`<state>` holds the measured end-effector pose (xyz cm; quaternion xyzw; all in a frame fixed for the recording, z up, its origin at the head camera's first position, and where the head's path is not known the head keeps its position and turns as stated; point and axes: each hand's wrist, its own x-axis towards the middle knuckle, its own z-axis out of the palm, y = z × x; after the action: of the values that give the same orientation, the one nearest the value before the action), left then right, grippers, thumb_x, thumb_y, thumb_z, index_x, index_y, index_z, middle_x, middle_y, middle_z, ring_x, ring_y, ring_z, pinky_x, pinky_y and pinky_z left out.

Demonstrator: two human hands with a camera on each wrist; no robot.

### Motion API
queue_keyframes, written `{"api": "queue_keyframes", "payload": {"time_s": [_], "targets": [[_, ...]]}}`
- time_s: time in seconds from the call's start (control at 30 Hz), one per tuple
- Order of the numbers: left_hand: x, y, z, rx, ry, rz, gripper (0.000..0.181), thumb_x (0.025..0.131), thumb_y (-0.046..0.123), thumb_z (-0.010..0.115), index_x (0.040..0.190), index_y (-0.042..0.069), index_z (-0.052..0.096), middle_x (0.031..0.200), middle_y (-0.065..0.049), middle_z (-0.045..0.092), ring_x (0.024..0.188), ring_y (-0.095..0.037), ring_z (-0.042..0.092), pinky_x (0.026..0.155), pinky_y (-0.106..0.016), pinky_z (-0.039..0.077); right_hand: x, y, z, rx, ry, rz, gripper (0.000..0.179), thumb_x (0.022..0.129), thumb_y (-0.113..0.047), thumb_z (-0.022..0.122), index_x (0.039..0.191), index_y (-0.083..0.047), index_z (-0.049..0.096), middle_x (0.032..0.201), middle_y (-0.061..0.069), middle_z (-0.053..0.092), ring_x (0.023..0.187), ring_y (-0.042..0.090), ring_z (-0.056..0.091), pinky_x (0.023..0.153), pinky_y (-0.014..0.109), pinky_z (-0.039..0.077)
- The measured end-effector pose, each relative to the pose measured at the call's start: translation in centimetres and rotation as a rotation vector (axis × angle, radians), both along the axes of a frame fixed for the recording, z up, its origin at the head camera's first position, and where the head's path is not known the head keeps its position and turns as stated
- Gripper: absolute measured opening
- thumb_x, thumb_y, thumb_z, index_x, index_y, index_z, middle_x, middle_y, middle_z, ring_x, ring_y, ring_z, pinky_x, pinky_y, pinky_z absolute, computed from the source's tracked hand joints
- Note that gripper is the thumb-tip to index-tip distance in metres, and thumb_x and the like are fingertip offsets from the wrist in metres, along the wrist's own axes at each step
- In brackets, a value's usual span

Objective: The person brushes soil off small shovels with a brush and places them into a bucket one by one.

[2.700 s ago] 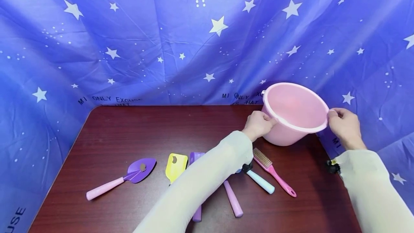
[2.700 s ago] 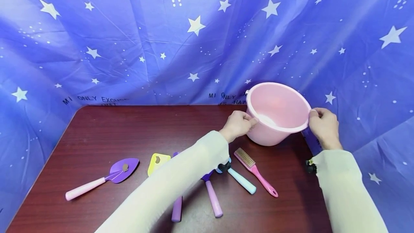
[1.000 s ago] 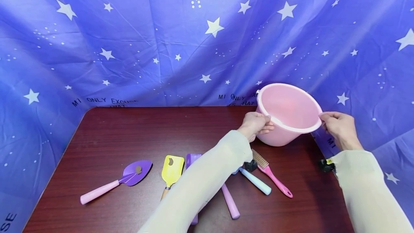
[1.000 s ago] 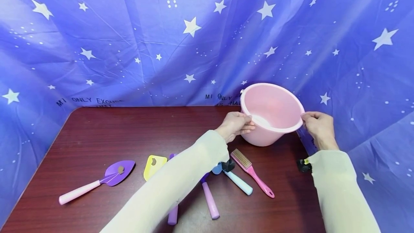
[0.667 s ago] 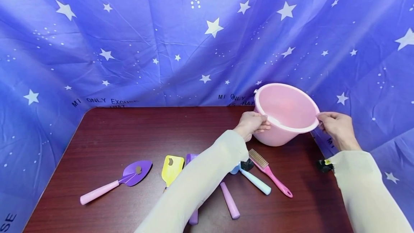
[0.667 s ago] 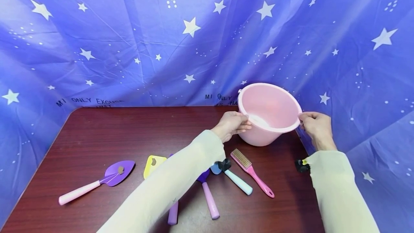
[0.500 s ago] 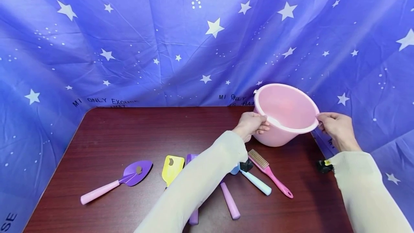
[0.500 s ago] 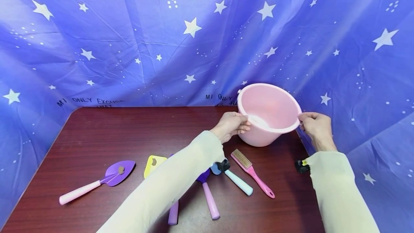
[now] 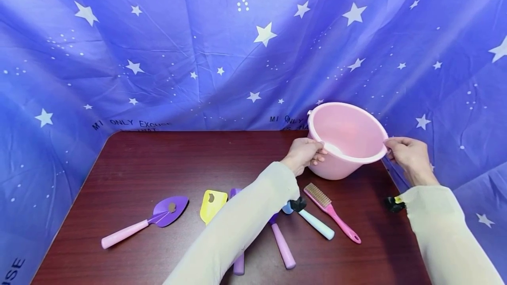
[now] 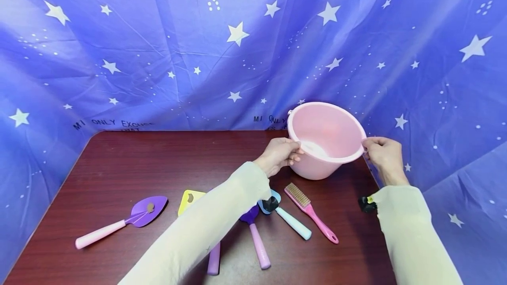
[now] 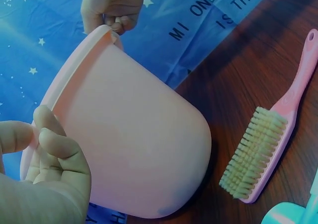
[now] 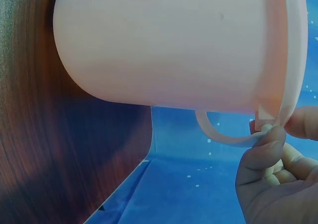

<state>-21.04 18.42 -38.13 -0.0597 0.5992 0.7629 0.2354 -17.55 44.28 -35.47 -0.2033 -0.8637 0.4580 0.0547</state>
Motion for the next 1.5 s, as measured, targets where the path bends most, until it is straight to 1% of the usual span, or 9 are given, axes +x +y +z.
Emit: {"api": "queue_keyframes", "payload": {"time_s": [0.1,0.23,0.4,0.5,0.63,0.83,1.23,1.3,1.5], "targets": [[0.0,-0.4,-0.1,0.001,0.006,0.0,0.013,0.092,0.009,0.06,0.086,-0.001,0.065,0.068,-0.004,0.065,0.047,-0.007,0.053,0.044,-0.016,0.038,0.0,-0.2,-0.1,0.003,0.009,0.011,0.026,0.095,-0.022,0.054,0.108,0.0,0.058,0.061,-0.011,0.058,0.056,0.002,0.055,0.053,0.022,0.049],[-0.1,-0.9,-0.2,-0.011,0.017,0.0,0.015,0.092,0.009,0.06,0.08,0.001,0.065,0.068,-0.005,0.065,0.047,-0.007,0.053,0.045,-0.016,0.037,0.0,-0.6,-0.1,-0.032,0.022,0.024,0.01,0.094,-0.021,0.054,0.093,-0.015,0.062,0.062,-0.011,0.059,0.057,0.002,0.055,0.054,0.022,0.049],[-0.3,-1.5,-0.3,-0.016,0.027,0.006,0.014,0.091,0.008,0.06,0.079,0.003,0.064,0.067,-0.004,0.064,0.047,-0.007,0.053,0.043,-0.015,0.036,0.0,-1.1,0.0,-0.106,0.045,0.03,0.021,0.093,-0.017,0.055,0.077,-0.029,0.062,0.06,-0.009,0.06,0.055,0.004,0.056,0.052,0.022,0.049],[-0.4,-1.8,-0.3,-0.016,0.024,0.012,0.012,0.091,0.007,0.06,0.082,0.002,0.063,0.066,-0.004,0.064,0.046,-0.007,0.053,0.043,-0.015,0.036,-0.1,-1.3,0.0,-0.115,0.045,0.032,0.019,0.093,-0.017,0.056,0.078,-0.027,0.062,0.059,-0.009,0.06,0.054,0.005,0.057,0.052,0.023,0.05],[-0.4,-2.2,-0.4,-0.011,0.02,0.005,0.011,0.091,0.007,0.059,0.082,0.001,0.064,0.067,-0.005,0.065,0.046,-0.007,0.054,0.043,-0.016,0.037,-0.4,-1.7,-0.1,-0.086,0.023,0.032,0.01,0.094,-0.019,0.056,0.091,-0.013,0.063,0.06,-0.008,0.06,0.054,0.005,0.056,0.053,0.024,0.05],[-0.5,-2.8,-0.5,-0.001,0.016,-0.006,0.015,0.091,0.008,0.059,0.078,0.004,0.062,0.068,-0.005,0.065,0.047,-0.008,0.055,0.044,-0.016,0.04,-0.6,-2.2,-0.2,-0.034,-0.008,0.055,0.031,0.096,-0.021,0.052,0.113,0.005,0.055,0.062,-0.009,0.059,0.056,0.005,0.057,0.056,0.025,0.051],[-0.7,-3.9,-0.7,0.04,0.017,-0.028,0.012,0.091,0.008,0.059,0.08,0.004,0.063,0.07,-0.006,0.066,0.048,-0.009,0.055,0.046,-0.018,0.044,-0.8,-2.8,-0.1,-0.053,0.024,0.084,0.014,0.095,-0.018,0.053,0.097,-0.006,0.061,0.06,-0.009,0.06,0.054,0.006,0.058,0.053,0.025,0.051],[-0.7,-4.0,-0.7,0.043,0.016,-0.024,0.012,0.09,0.008,0.059,0.08,0.004,0.063,0.069,-0.006,0.066,0.048,-0.009,0.055,0.046,-0.018,0.044,-0.8,-3.0,-0.1,-0.047,0.021,0.085,0.017,0.095,-0.019,0.053,0.1,-0.003,0.059,0.06,-0.008,0.06,0.054,0.006,0.058,0.053,0.025,0.051],[-0.6,-4.2,-0.9,0.054,0.02,-0.025,0.011,0.09,0.007,0.059,0.081,0.003,0.063,0.07,-0.006,0.066,0.048,-0.009,0.055,0.045,-0.018,0.044,-0.9,-3.0,-0.2,-0.07,0.029,0.068,0.011,0.094,-0.018,0.054,0.086,-0.018,0.062,0.06,-0.008,0.06,0.054,0.006,0.058,0.052,0.024,0.051]]}}
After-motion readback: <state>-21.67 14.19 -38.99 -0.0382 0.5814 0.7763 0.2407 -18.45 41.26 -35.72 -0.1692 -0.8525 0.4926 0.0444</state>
